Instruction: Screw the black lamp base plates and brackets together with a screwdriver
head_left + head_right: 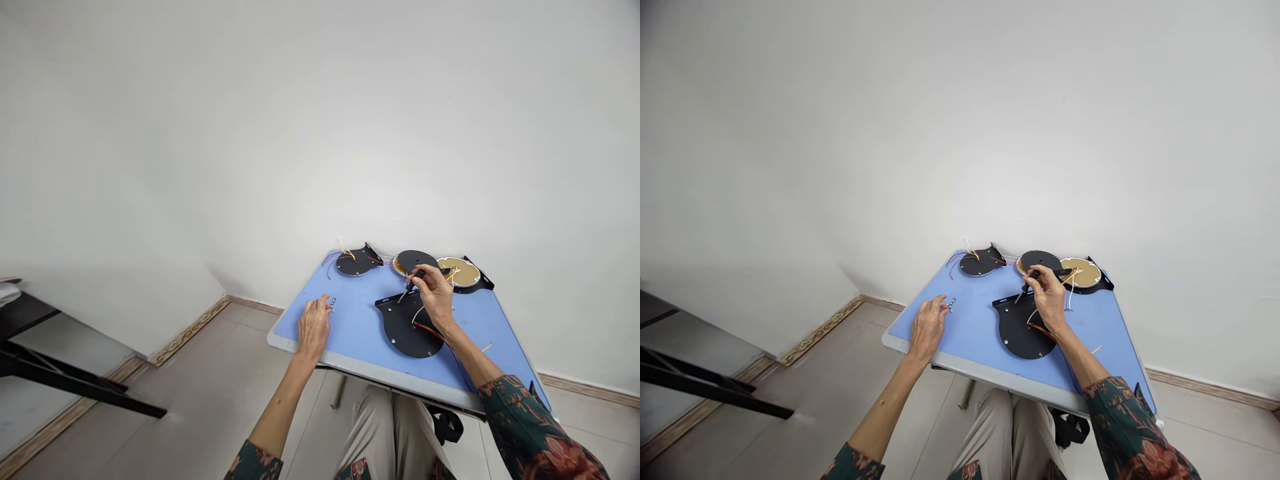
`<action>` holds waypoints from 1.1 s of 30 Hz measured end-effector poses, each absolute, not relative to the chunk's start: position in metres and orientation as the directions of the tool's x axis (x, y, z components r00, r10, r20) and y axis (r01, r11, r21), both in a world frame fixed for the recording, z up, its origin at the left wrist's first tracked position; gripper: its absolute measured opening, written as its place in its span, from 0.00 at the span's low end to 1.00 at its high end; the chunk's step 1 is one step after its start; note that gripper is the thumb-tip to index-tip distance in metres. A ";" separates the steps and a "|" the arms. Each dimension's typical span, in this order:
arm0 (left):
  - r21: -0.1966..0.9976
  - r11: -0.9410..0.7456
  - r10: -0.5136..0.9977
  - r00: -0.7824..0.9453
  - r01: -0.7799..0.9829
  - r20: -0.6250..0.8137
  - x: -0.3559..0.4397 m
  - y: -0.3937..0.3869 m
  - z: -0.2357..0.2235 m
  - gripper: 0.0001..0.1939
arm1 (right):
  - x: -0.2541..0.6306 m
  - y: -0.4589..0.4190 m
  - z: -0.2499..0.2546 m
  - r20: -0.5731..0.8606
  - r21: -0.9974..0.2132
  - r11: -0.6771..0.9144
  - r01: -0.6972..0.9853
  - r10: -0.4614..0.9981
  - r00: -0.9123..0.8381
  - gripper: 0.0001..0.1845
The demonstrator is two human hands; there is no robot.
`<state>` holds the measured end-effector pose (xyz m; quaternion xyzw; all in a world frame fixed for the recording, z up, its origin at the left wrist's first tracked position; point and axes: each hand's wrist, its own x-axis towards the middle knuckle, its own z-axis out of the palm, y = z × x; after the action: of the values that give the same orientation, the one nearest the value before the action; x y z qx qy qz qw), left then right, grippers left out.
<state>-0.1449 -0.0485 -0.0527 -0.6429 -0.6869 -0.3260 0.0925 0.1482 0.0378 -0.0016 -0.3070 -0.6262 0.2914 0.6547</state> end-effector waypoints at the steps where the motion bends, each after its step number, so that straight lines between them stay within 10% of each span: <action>1: 0.329 -0.031 0.825 -0.161 0.944 0.541 -0.144 -0.048 -0.053 0.16 | 0.147 0.037 -0.001 0.645 -0.764 0.645 0.017 0.763 0.040 0.15; 16: 0.405 -0.175 0.775 -0.128 0.897 0.619 -0.116 -0.062 -0.053 0.11 | 0.129 0.021 0.007 0.736 -0.657 0.746 0.106 0.665 -0.123 0.09; 22: 0.665 -0.245 0.902 -0.085 0.706 0.423 -0.042 -0.070 -0.061 0.14 | 0.129 0.017 0.011 0.745 -0.631 0.762 0.141 0.647 -0.161 0.08; 33: 0.786 -0.157 0.973 -0.044 0.598 0.228 -0.025 -0.045 -0.053 0.28 | 0.132 0.026 0.016 0.621 -0.750 0.629 0.206 0.776 -0.108 0.13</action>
<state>-0.0253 -0.0447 -0.0527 -0.6495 -0.6044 -0.3959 -0.2369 0.1315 0.0260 0.0164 -0.3503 -0.7009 0.2507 0.5685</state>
